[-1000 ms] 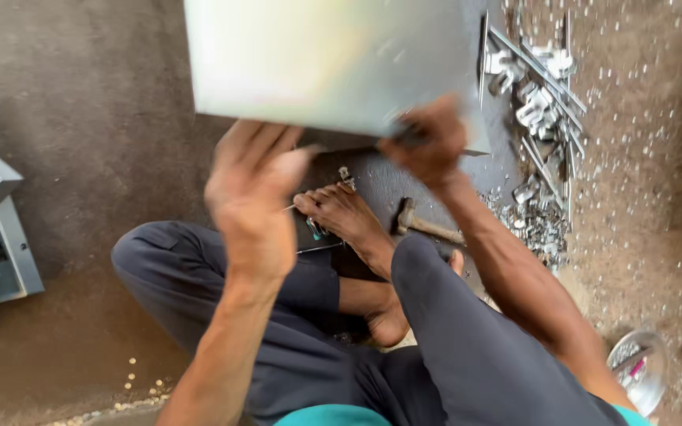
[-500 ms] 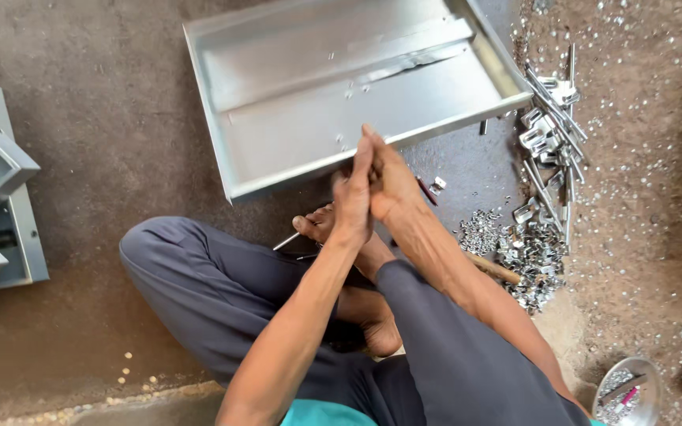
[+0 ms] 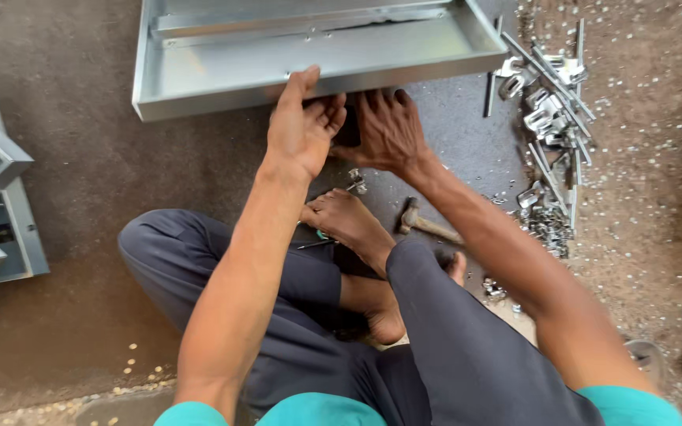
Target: The person sits on the floor and assembles metal boxes by attaching latches and hinges. They use a hammer and a punch to secure the hardware into pre-drilled holes on the metal panels. The person repeatedly positions the latch, aligns the punch, and strikes it with the hammer to fasten the components.
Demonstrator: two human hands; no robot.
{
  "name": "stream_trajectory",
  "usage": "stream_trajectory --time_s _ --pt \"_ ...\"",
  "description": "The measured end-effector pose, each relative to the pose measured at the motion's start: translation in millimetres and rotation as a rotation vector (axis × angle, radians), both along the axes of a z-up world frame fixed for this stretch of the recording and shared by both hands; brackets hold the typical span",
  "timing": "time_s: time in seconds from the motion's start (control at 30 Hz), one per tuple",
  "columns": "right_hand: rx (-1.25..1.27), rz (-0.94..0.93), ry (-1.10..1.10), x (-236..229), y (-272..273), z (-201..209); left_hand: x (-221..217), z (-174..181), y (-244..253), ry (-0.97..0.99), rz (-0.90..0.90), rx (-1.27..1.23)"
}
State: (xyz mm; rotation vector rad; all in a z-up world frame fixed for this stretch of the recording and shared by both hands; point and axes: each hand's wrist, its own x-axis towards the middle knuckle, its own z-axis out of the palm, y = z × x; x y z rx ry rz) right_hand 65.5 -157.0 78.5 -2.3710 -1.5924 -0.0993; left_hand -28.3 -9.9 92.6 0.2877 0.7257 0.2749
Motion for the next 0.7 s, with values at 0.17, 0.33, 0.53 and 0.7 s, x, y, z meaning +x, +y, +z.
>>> stream_trajectory --time_s 0.17,0.33,0.53,0.7 --pt "-0.052 -0.241 0.100 12 44 -26 11 29 21 0.112 -0.069 0.000" --pt "-0.160 -0.506 0.400 17 44 -22 23 17 32 0.235 -0.090 0.081" --pt "0.958 -0.756 1.522 -5 -71 -12 -54 -49 -22 0.063 -0.172 -0.001" --pt "0.767 -0.940 1.488 -3 -83 -38 -77 -74 -51 -0.060 -0.128 -0.118"
